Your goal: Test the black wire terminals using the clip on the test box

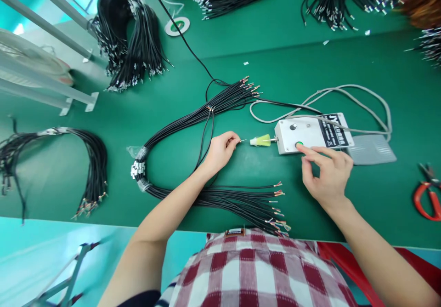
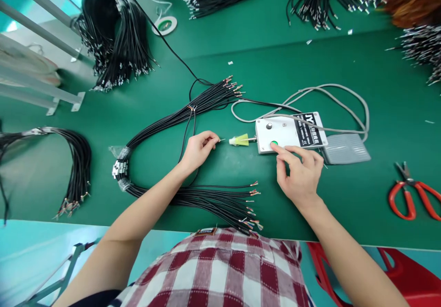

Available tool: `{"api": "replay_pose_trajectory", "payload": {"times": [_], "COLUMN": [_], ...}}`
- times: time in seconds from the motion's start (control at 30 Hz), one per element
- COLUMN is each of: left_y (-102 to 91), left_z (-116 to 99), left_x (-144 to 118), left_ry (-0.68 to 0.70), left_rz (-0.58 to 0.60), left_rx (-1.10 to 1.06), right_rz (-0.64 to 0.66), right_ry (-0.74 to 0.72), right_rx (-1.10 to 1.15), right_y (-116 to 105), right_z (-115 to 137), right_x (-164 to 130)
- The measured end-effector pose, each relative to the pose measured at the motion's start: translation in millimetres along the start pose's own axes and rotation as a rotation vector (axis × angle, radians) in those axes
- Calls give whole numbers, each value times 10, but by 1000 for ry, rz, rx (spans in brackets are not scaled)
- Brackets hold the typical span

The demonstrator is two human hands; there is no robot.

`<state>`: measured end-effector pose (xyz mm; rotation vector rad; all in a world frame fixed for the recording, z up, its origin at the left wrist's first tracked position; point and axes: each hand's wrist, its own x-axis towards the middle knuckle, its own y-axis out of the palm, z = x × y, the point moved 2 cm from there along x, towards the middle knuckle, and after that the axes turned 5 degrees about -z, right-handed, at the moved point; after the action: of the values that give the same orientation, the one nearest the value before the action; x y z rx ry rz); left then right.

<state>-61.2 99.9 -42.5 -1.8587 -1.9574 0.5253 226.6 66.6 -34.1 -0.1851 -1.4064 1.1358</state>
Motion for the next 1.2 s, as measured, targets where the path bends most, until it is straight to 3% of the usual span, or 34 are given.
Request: {"api": "replay_pose_trajectory", "payload": {"times": [0.13, 0.3, 0.43, 0.53, 0.63, 0.7, 0.8, 0.87, 0.97, 1.07, 1.1, 1.13, 1.2], "left_y": [-91, -106, -136, -218, -365, -528, -859, -1035, -1090, -865, -733, -579, -244], "left_z": [-45, -54, 62, 107, 121, 187, 405, 565, 635, 367, 228, 82, -195], "left_x": [-40, -152, -305, -404, -392, -290, -62, 63, 73, -170, -282, -395, -610], "left_ry": [-30, -151, -249, -171, 36, 93, 24, -69, -141, 52, 132, 200, 294], "left_rz": [3, 60, 95, 57, -25, -156, -457, -532, -484, -511, -458, -336, 63], "left_rx": [-202, -450, -409, -213, 103, 222, 260, 315, 443, 513, 492, 439, 267], "right_rz": [12, 480, 661, 688, 715, 761, 819, 837, 831, 759, 726, 697, 659], "right_ry": [32, 97, 163, 133, 87, 59, 24, 16, 26, 83, 122, 174, 311], "right_rx": [180, 560, 697, 743, 780, 803, 826, 831, 810, 765, 752, 742, 751], "right_y": [-73, -49, -18, -27, -56, -75, -99, -113, -135, -157, -158, -154, -123], "right_z": [134, 446, 579, 618, 640, 655, 674, 674, 638, 565, 540, 518, 485], "right_x": [23, -126, -261, -327, -386, -423, -457, -459, -436, -388, -371, -354, -329]}}
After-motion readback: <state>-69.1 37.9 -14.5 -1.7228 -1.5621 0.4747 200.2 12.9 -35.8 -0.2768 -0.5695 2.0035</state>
